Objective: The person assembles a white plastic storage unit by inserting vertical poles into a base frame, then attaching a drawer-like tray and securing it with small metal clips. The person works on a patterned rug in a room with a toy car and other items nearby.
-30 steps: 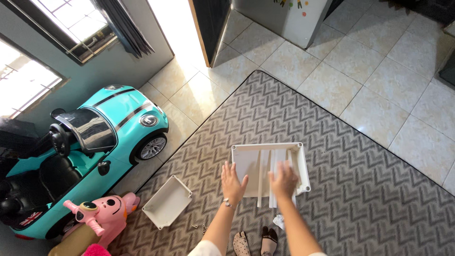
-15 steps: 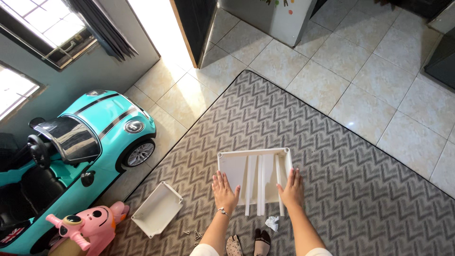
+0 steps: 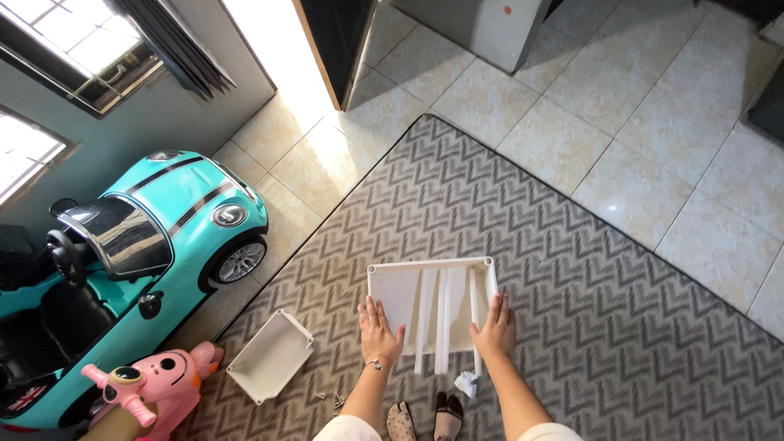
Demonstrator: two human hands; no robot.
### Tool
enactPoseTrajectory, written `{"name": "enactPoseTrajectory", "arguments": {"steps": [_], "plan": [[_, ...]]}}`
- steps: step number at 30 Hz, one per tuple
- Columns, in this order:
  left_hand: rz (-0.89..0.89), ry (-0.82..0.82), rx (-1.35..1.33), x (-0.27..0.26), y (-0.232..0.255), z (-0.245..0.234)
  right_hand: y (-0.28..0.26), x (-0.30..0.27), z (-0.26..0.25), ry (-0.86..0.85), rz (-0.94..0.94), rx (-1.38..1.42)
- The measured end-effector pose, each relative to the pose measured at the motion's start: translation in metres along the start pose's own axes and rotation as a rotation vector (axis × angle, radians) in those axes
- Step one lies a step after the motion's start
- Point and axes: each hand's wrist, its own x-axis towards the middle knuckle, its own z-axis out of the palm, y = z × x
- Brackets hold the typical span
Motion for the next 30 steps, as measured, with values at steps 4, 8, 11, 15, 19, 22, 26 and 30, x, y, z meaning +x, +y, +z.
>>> {"name": "enactPoseTrajectory", "arguments": {"steps": [4, 8, 11, 15, 19, 22, 26, 30], "plan": [[-0.022, -0.03, 0.026, 0.005, 0.004, 0.001, 0.003, 0.005, 0.001, -0.065, 0.034, -0.033], [-0.064, -0.059, -0.024, -0.002, 0.008, 0.004, 0.006, 0.006, -0.001, -0.053, 0.034, -0.002], [-0.054, -0.045, 0.0, 0.001, 0.011, 0.0, 0.004, 0.01, -0.002, -0.059, 0.054, 0.029], [-0.058, -0.008, -0.053, -0.007, 0.01, 0.0, 0.004, 0.002, -0.002, -0.007, 0.019, 0.055], [-0.014, 0.04, -0.01, -0.009, 0.014, -0.007, 0.01, 0.003, -0.006, -0.017, 0.002, 0.081], [-0.041, -0.002, -0.051, -0.018, 0.015, -0.012, 0.014, -0.003, -0.011, 0.089, -0.101, 0.176], [-0.04, -0.021, 0.0, -0.025, 0.021, -0.011, 0.011, -0.02, -0.014, 0.029, -0.003, -0.07], [0.3, 0.203, -0.091, -0.032, 0.035, 0.005, -0.009, -0.03, 0.0, 0.0, -0.154, 0.051]]}}
